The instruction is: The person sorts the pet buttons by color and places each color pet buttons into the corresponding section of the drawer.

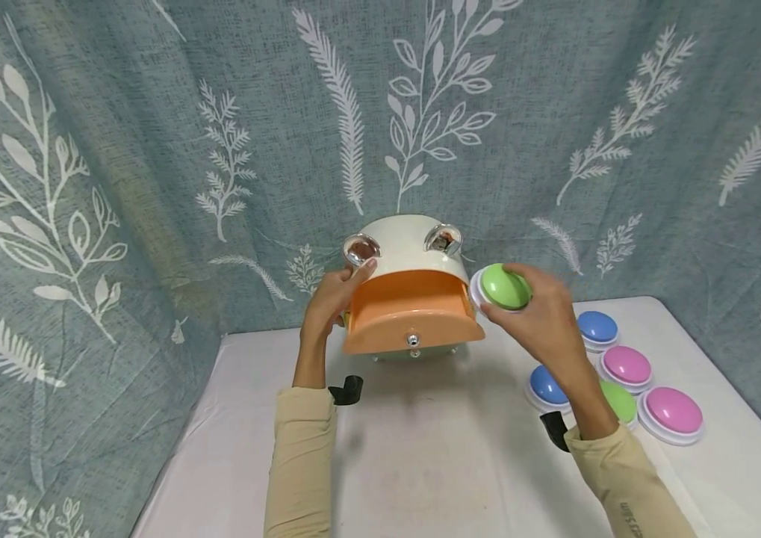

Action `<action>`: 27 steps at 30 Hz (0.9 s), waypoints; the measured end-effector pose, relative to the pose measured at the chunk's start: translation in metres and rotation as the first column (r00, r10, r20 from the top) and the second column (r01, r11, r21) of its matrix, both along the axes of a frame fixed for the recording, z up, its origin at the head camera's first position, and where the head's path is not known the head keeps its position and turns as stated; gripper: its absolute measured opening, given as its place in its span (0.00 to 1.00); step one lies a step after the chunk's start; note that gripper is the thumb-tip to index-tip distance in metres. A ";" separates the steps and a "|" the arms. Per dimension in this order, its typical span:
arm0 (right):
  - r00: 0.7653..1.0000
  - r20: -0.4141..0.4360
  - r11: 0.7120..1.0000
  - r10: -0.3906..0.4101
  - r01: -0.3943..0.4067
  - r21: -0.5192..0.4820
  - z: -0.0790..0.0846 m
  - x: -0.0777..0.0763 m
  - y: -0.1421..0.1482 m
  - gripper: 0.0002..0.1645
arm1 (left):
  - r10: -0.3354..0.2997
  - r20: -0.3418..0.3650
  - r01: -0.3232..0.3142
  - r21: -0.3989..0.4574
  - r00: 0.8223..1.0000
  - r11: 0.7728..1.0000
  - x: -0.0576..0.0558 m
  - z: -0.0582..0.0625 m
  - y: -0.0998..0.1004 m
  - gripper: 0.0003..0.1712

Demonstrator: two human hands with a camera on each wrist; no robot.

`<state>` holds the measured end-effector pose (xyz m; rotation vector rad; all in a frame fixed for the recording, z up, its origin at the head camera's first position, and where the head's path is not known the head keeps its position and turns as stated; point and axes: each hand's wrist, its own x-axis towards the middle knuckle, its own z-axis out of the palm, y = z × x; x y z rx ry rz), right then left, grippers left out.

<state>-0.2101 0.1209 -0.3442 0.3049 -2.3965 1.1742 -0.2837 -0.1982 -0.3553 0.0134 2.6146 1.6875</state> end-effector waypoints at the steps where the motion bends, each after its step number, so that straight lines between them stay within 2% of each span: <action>1: 1.000 -0.004 1.000 0.024 -0.024 0.000 0.003 0.000 -0.005 0.35 | 0.001 0.006 -0.001 -0.006 1.000 1.000 0.000 0.000 0.000 0.33; 5: 0.996 -0.005 0.996 0.087 -0.087 0.017 0.013 -0.002 -0.023 0.35 | 0.010 0.032 -0.009 -0.028 0.999 1.000 0.001 0.001 -0.001 0.33; 10: 0.989 -0.003 0.989 0.146 -0.146 0.036 0.024 -0.006 -0.043 0.36 | 0.011 0.025 -0.011 -0.029 1.000 1.000 0.000 0.001 0.000 0.33; 19: 0.967 0.021 0.962 0.256 -0.256 0.092 0.031 -0.014 -0.079 0.35 | 0.022 0.023 -0.021 -0.015 1.000 1.000 0.000 0.000 -0.001 0.34; 27: 0.965 0.077 0.958 0.249 -0.257 0.128 0.029 -0.022 -0.100 0.30 | 0.022 0.063 -0.021 -0.027 0.998 0.999 0.000 0.002 -0.001 0.34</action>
